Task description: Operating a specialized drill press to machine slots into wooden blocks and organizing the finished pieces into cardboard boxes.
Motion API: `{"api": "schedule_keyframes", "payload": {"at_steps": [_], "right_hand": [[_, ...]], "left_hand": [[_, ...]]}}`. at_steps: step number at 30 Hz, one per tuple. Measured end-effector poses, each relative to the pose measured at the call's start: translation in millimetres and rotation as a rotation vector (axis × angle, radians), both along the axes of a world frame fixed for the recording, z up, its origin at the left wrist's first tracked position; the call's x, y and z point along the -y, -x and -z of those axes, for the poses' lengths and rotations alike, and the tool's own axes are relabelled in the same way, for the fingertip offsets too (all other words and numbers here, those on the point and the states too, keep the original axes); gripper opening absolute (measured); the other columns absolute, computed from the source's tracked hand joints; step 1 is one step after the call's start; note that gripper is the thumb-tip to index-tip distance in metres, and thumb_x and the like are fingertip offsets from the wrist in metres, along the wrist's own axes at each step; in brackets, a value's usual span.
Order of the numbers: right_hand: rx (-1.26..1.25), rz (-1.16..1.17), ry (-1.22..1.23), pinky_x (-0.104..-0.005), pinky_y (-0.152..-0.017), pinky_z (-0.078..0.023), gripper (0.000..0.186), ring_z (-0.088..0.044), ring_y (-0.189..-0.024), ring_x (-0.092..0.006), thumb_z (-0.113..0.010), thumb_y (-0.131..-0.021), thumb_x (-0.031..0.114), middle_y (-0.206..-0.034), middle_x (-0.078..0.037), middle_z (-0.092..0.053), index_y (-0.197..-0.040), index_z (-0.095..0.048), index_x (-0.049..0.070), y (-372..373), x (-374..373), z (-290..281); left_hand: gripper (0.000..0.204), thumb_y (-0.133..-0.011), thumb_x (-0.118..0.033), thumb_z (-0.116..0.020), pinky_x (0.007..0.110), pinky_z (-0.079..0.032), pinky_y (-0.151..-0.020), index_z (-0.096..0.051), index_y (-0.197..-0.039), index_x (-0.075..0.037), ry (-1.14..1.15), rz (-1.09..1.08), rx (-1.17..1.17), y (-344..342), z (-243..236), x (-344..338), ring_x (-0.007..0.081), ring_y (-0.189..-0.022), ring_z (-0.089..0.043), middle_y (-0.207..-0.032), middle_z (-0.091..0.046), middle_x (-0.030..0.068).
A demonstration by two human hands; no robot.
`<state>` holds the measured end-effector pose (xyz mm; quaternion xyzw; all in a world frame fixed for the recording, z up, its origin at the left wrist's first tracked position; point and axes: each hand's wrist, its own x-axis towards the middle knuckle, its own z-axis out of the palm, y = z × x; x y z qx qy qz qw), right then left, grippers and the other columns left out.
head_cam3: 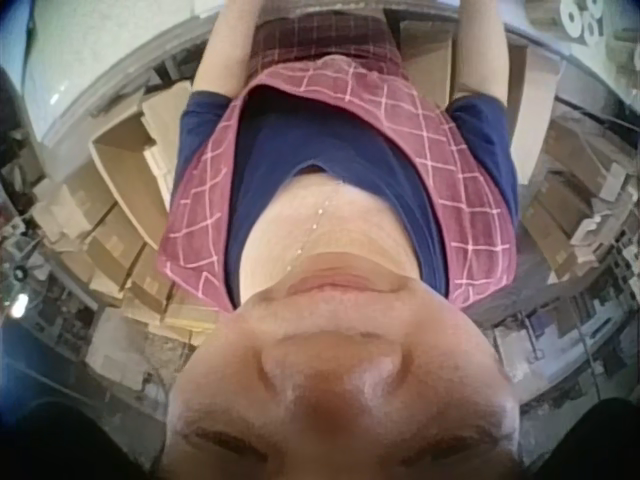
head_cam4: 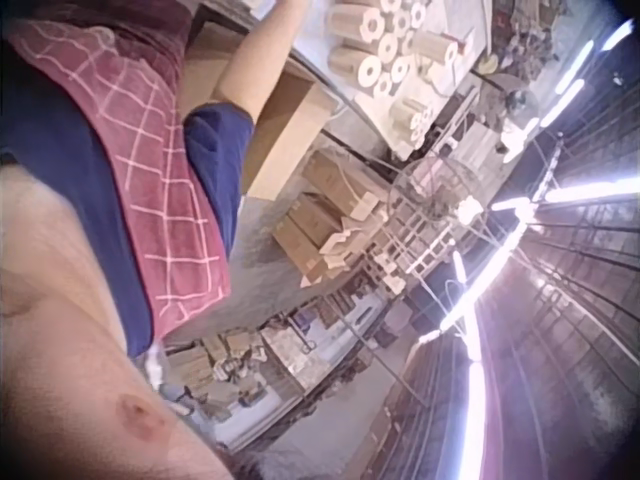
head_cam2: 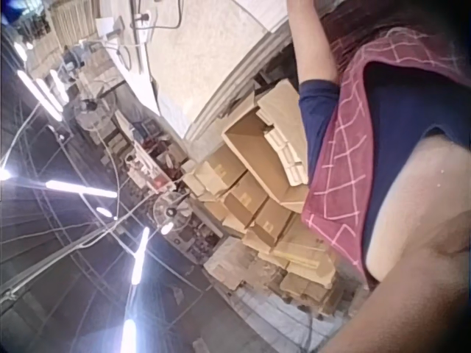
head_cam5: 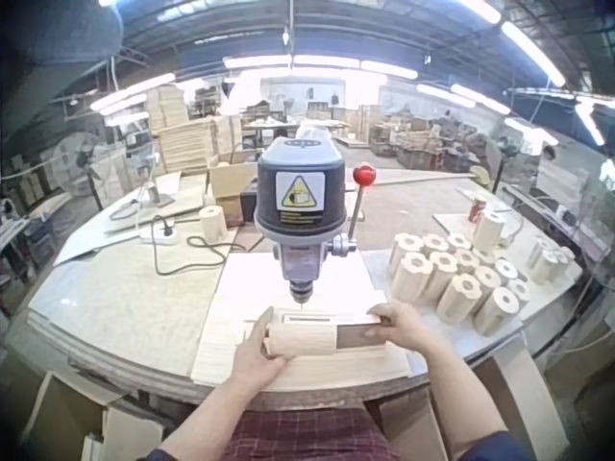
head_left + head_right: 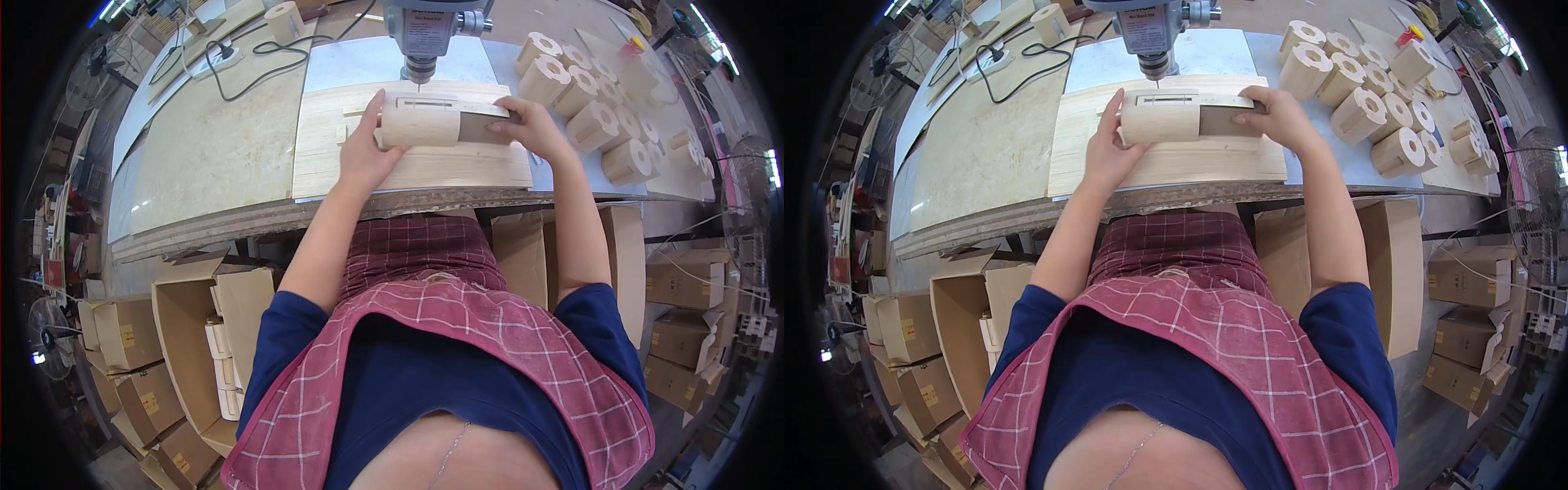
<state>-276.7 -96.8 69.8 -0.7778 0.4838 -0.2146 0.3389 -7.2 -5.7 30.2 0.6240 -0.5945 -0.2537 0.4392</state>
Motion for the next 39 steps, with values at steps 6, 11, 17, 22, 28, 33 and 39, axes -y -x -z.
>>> {"api": "schedule_keyframes", "payload": {"at_steps": [6, 11, 17, 22, 28, 33, 39], "right_hand": [[0.017, -0.087, 0.036, -0.0249, -0.074, -0.044, 0.032, -0.053, -0.082, -0.0085, -0.073, -0.075, 0.012, -0.086, -0.002, -0.061, -0.102, -0.061, -0.001, 9, -12, -5], [0.166, -0.146, -0.060, -0.0271, -0.074, -0.045, 0.029, -0.054, -0.081, -0.0099, -0.072, -0.075, 0.013, -0.085, -0.003, -0.061, -0.099, -0.062, 0.000, 5, -18, -3], [0.002, -0.053, 0.093, -0.0268, -0.081, -0.043, 0.031, -0.054, -0.087, -0.0130, -0.069, -0.075, 0.005, -0.093, -0.003, -0.061, -0.105, -0.059, -0.001, 28, -10, 9], [0.026, -0.036, 0.077, -0.0275, -0.087, -0.042, 0.034, -0.053, -0.097, -0.0147, -0.066, -0.079, 0.005, -0.101, -0.006, -0.060, -0.112, -0.057, 0.000, 33, -9, 27], [0.159, -0.003, 0.101, -0.0283, -0.092, -0.040, 0.037, -0.052, -0.104, -0.0172, -0.063, -0.084, 0.004, -0.114, -0.008, -0.054, -0.119, -0.052, 0.000, 40, -8, 37], [0.208, -0.037, 0.127, -0.0272, -0.091, -0.040, 0.038, -0.051, -0.103, -0.0157, -0.062, -0.085, 0.004, -0.114, -0.008, -0.054, -0.121, -0.050, 0.000, 43, -6, 43], [0.125, 0.058, 0.106, -0.0265, -0.088, -0.042, 0.038, -0.052, -0.100, -0.0145, -0.063, -0.086, 0.006, -0.111, -0.007, -0.055, -0.121, -0.050, -0.001, 45, -11, 39]], "left_hand": [[0.085, -0.068, 0.010, -0.068, 0.018, -0.045, -0.060, -0.031, -0.142, -0.009, 0.051, 0.074, -0.365, -60, -15, -47, 0.0054, -0.071, -0.056, -0.098, -0.062, 0.0062], [0.068, -0.074, 0.001, -0.066, 0.015, -0.034, -0.043, -0.040, -0.136, -0.008, -0.082, -0.068, -0.560, -101, -38, -86, 0.0004, -0.056, -0.047, -0.098, -0.062, 0.0029], [0.024, -0.083, -0.015, -0.059, 0.017, -0.027, -0.037, -0.057, -0.105, -0.006, 0.004, -0.124, -1.304, -174, -11, -140, 0.0027, -0.042, -0.033, -0.064, -0.053, -0.0031], [0.018, -0.088, -0.022, -0.047, 0.017, -0.027, -0.037, -0.055, -0.079, -0.009, 0.034, -0.216, -1.641, -186, 5, -194, 0.0040, -0.039, -0.030, -0.054, -0.044, -0.0050], [0.015, -0.079, -0.021, -0.062, 0.015, -0.026, -0.033, -0.055, -0.080, -0.008, 0.186, -0.624, -1.347, -216, 12, -276, 0.0012, -0.037, -0.030, -0.053, -0.044, -0.0069], [0.012, -0.079, -0.018, -0.063, 0.016, -0.028, -0.034, -0.055, -0.081, -0.008, 0.240, -1.106, -1.176, -269, 34, -351, 0.0027, -0.039, -0.031, -0.058, -0.044, -0.0042], [0.017, -0.079, -0.015, -0.064, 0.023, -0.037, -0.039, -0.053, -0.090, -0.009, 0.028, -1.389, -0.949, -325, 90, -382, 0.0073, -0.047, -0.038, -0.064, -0.043, -0.0009]]}}
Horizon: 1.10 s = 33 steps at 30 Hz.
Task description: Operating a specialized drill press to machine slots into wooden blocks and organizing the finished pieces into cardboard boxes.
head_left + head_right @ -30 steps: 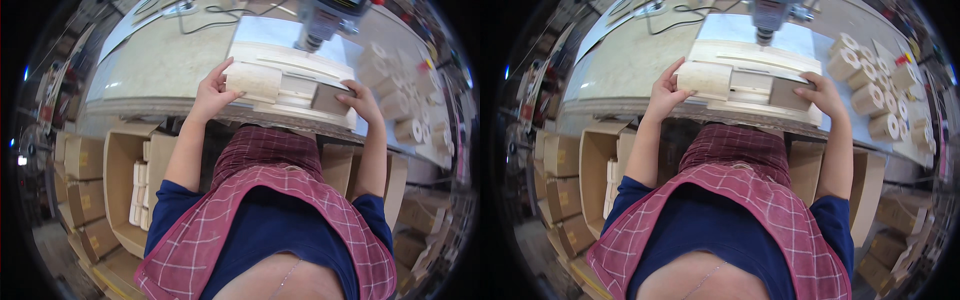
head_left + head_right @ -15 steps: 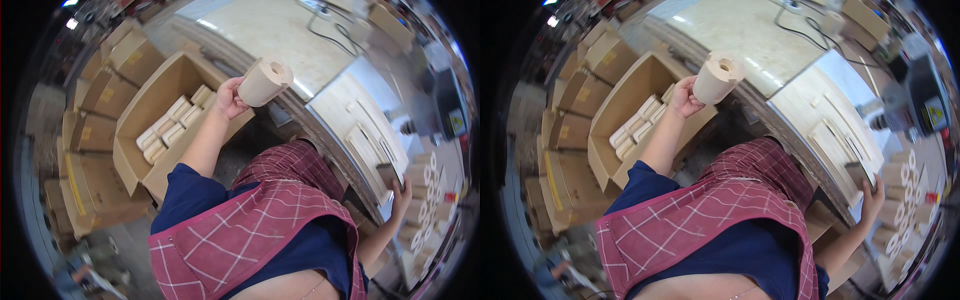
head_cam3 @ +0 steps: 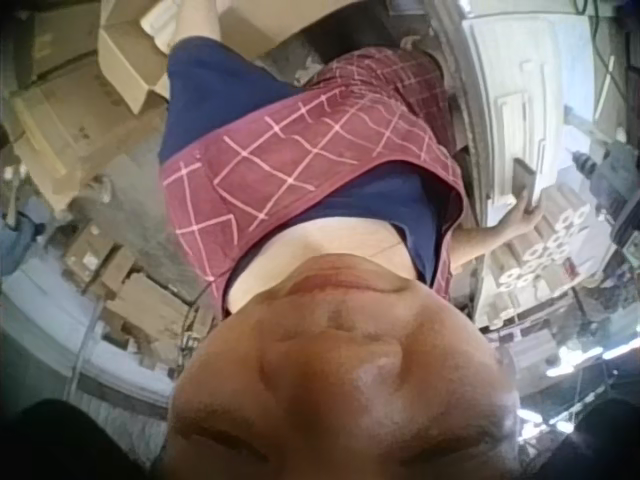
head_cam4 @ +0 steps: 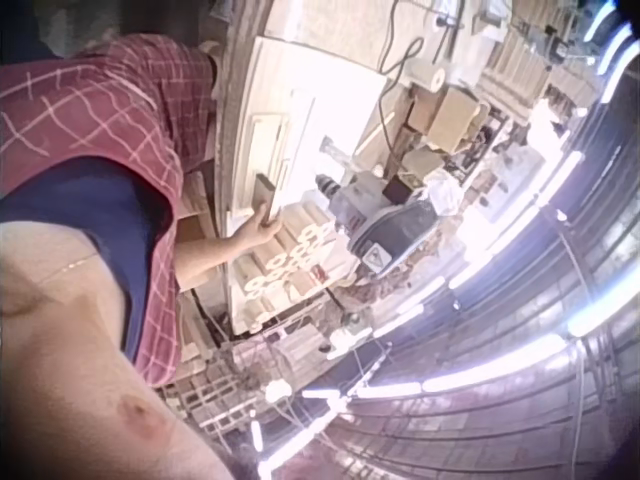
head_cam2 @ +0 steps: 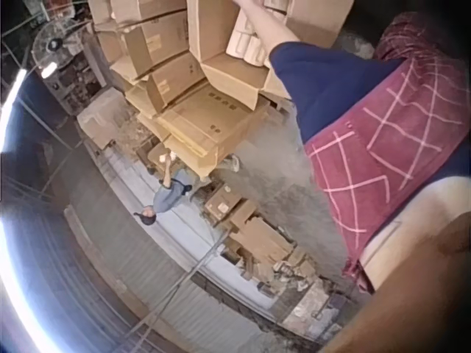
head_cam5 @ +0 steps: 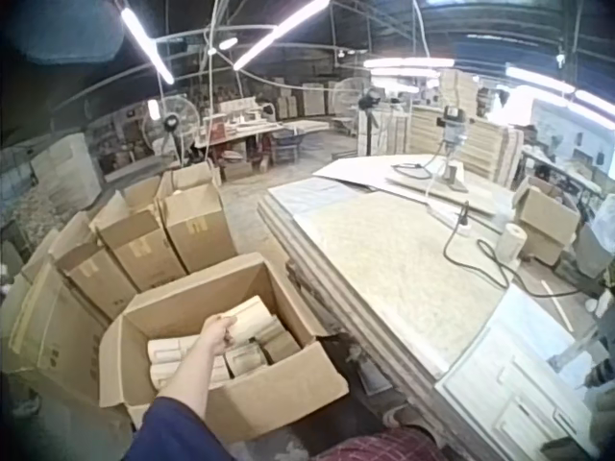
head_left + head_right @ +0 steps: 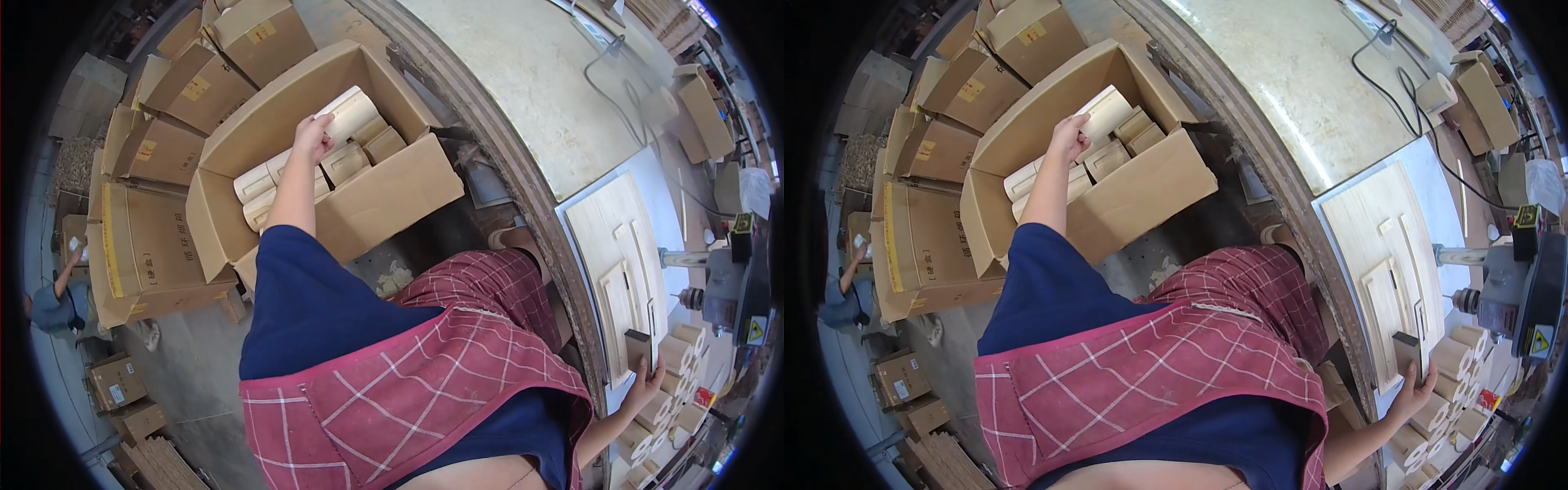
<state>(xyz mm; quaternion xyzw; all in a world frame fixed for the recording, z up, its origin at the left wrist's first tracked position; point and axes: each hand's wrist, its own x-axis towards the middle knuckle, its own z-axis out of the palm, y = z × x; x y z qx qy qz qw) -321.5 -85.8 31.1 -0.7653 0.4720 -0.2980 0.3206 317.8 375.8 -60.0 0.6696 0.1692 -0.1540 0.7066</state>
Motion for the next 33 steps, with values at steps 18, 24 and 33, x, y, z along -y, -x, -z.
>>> {"api": "schedule_keyframes", "payload": {"at_steps": [18, 24, 33], "right_hand": [[-0.273, 0.071, 0.008, -0.0281, -0.088, -0.042, 0.037, -0.053, -0.098, -0.0166, -0.064, -0.086, 0.010, -0.110, -0.009, -0.057, -0.119, -0.052, -0.001, -6, -9, -32], [-0.274, 0.108, -0.039, -0.0281, -0.085, -0.042, 0.034, -0.052, -0.093, -0.0159, -0.064, -0.086, 0.011, -0.105, -0.008, -0.057, -0.116, -0.052, -0.002, -17, -15, -39], [-0.240, 0.080, -0.053, -0.0278, -0.087, -0.042, 0.037, -0.053, -0.095, -0.0156, -0.063, -0.086, 0.010, -0.108, -0.008, -0.057, -0.119, -0.051, -0.002, -16, -17, -34]], "left_hand": [[0.065, -0.081, -0.015, -0.063, 0.029, -0.044, -0.046, -0.026, -0.135, -0.013, -0.081, 0.142, -0.159, 1, 51, 48, 0.0144, -0.060, -0.048, -0.092, -0.050, 0.0109], [0.065, -0.080, -0.010, -0.064, 0.034, -0.053, -0.054, -0.027, -0.133, -0.011, -0.105, 0.302, -0.325, 0, 69, 42, 0.0133, -0.057, -0.047, -0.088, -0.050, 0.0097], [0.054, -0.077, -0.025, -0.072, 0.035, -0.053, -0.060, -0.047, -0.121, -0.008, -0.407, 0.604, -0.350, 19, 66, 55, 0.0128, -0.051, -0.050, -0.067, -0.052, 0.0033]]}}
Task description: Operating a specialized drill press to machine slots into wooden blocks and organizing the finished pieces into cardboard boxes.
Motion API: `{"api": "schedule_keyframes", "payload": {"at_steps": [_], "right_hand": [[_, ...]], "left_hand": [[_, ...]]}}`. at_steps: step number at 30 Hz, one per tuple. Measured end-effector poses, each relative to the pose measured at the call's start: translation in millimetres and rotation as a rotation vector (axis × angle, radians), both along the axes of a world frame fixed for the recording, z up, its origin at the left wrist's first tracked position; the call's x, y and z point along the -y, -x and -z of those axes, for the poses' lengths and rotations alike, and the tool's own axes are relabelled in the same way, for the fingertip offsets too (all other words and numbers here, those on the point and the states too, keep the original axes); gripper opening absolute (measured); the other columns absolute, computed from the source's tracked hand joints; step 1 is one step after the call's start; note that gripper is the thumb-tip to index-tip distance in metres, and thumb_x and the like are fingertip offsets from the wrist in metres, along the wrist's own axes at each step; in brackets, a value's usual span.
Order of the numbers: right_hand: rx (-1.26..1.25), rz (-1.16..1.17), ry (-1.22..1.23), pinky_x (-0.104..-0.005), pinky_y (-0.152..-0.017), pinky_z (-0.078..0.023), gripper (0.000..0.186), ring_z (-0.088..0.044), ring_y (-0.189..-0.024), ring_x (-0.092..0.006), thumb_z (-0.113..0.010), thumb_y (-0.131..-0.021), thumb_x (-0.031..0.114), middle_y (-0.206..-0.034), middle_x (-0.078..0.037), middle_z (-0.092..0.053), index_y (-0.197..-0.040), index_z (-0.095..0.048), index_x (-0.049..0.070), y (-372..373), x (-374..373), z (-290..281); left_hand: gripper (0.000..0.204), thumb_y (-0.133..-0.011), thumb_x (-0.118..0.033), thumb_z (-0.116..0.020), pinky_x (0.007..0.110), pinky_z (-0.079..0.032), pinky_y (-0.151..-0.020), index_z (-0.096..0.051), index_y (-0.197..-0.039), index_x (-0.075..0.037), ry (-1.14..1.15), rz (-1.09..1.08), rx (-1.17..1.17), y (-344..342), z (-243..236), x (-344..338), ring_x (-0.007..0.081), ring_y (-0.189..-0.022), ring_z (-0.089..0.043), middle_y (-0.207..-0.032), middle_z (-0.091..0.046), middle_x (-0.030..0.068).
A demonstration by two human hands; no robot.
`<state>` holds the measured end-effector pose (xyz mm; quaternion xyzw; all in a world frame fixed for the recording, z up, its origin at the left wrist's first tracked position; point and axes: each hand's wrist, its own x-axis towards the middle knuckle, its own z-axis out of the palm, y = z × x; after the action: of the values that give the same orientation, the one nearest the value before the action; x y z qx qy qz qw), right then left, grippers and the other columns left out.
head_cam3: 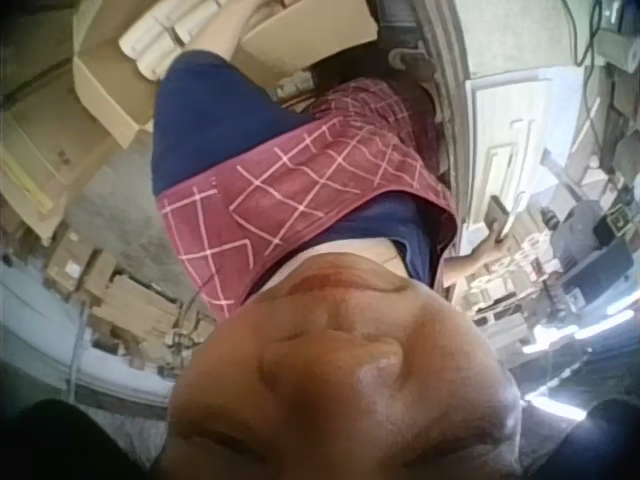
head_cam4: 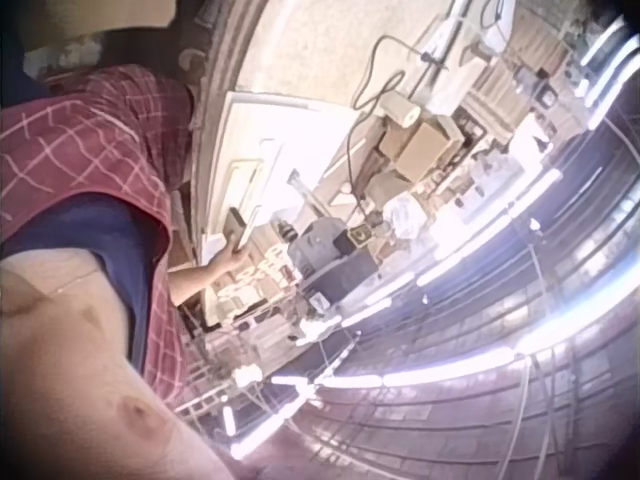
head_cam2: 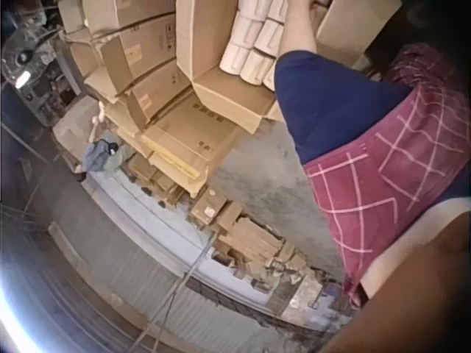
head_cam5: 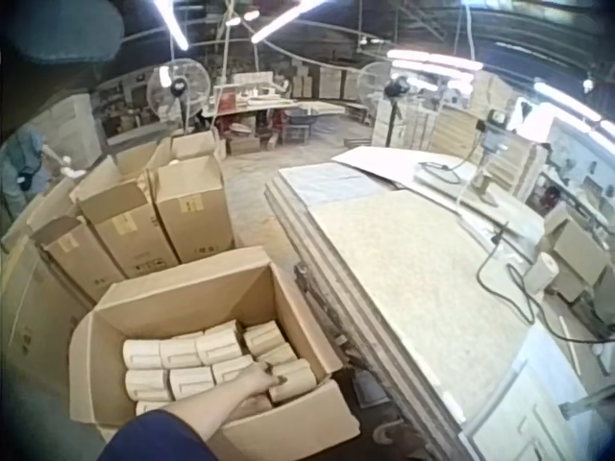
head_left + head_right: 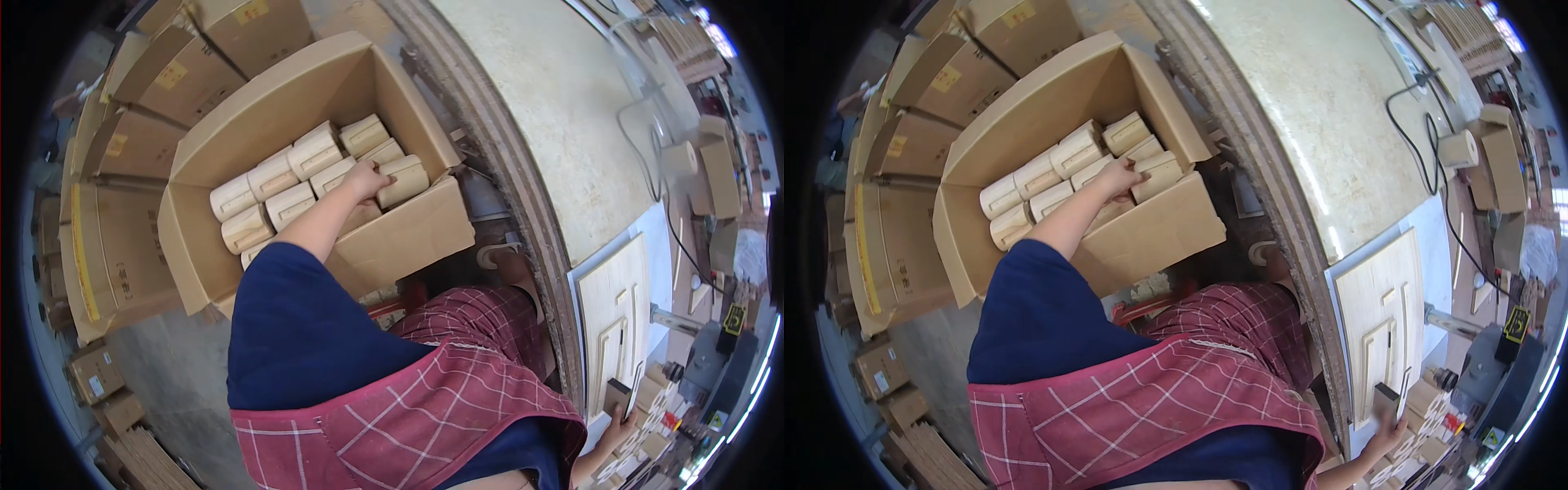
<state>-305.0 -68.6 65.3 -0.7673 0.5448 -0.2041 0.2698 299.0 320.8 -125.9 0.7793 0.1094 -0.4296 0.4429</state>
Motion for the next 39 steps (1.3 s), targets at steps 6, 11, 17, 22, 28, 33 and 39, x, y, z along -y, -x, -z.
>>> {"api": "schedule_keyframes", "payload": {"at_steps": [6, 11, 17, 22, 28, 33, 39], "right_hand": [[-0.097, -0.019, 0.127, -0.0273, -0.084, -0.043, 0.031, -0.053, -0.092, -0.0154, -0.061, -0.083, 0.002, -0.101, -0.006, -0.057, -0.113, -0.054, -0.002, 15, 5, 7], [-0.055, 0.010, 0.113, -0.0262, -0.071, -0.044, 0.024, -0.052, -0.080, -0.0114, -0.068, -0.076, 0.005, -0.084, -0.002, -0.058, -0.098, -0.061, -0.002, -7, -13, -3], [0.010, 0.027, -0.016, -0.0303, -0.079, -0.047, 0.041, -0.057, -0.093, -0.0173, -0.074, -0.073, 0.013, -0.099, -0.007, -0.062, -0.109, -0.059, 0.001, -19, -10, -5], [0.113, 0.019, 0.023, -0.0298, -0.080, -0.046, 0.041, -0.055, -0.095, -0.0163, -0.074, -0.075, 0.017, -0.104, -0.004, -0.059, -0.111, -0.059, 0.006, -15, -15, -12], [0.136, 0.356, 0.306, -0.0312, -0.081, -0.046, 0.038, -0.056, -0.095, -0.0181, -0.071, -0.076, 0.026, -0.102, -0.008, -0.061, -0.107, -0.062, 0.007, 76, 29, -13], [0.098, 0.795, 0.432, -0.0373, -0.082, -0.047, 0.032, -0.060, -0.096, -0.0283, -0.069, -0.072, 0.025, -0.098, -0.017, -0.062, -0.098, -0.066, 0.008, 172, 101, -41], [-0.493, 0.980, 0.408, -0.0473, -0.095, -0.040, 0.052, -0.044, -0.119, -0.0357, -0.063, -0.076, 0.029, -0.119, -0.019, -0.052, -0.125, -0.052, 0.015, 218, 184, -92]], "left_hand": [[0.042, -0.070, -0.036, -0.068, 0.041, -0.050, -0.079, -0.065, -0.100, -0.007, -0.492, 0.767, 0.704, 1, 2, -4, 0.0350, -0.090, -0.062, -0.096, -0.064, 0.0203], [0.040, -0.071, -0.023, -0.071, 0.039, -0.050, -0.075, -0.059, -0.101, 0.001, -0.258, 0.701, 0.408, -2, -8, 26, 0.0275, -0.087, -0.063, -0.093, -0.065, 0.0185], [0.065, -0.081, -0.025, -0.065, 0.039, -0.047, -0.083, -0.034, -0.132, 0.002, -0.001, 0.633, 0.134, -53, 71, -42, 0.0252, -0.105, -0.054, -0.123, -0.052, 0.0147], [0.065, -0.083, -0.031, -0.064, 0.033, -0.047, -0.059, -0.032, -0.136, -0.008, -0.211, 0.415, 0.296, -69, -10, -18, 0.0196, -0.076, -0.058, -0.116, -0.054, 0.0096], [0.054, -0.086, -0.027, -0.064, 0.022, -0.041, -0.056, -0.038, -0.132, -0.014, 0.069, 0.224, 0.563, -35, -107, 42, 0.0116, -0.070, -0.055, -0.115, -0.053, 0.0057], [0.058, -0.087, -0.033, -0.061, 0.023, -0.042, -0.061, -0.035, -0.135, -0.014, 0.265, 0.321, 0.665, 15, -152, 75, 0.0122, -0.077, -0.055, -0.121, -0.050, 0.0030], [0.051, -0.088, -0.009, -0.060, 0.031, -0.054, -0.076, -0.039, -0.133, 0.001, 0.245, 0.348, 0.755, 109, -211, 118, 0.0267, -0.096, -0.059, -0.125, -0.047, 0.0192]]}}
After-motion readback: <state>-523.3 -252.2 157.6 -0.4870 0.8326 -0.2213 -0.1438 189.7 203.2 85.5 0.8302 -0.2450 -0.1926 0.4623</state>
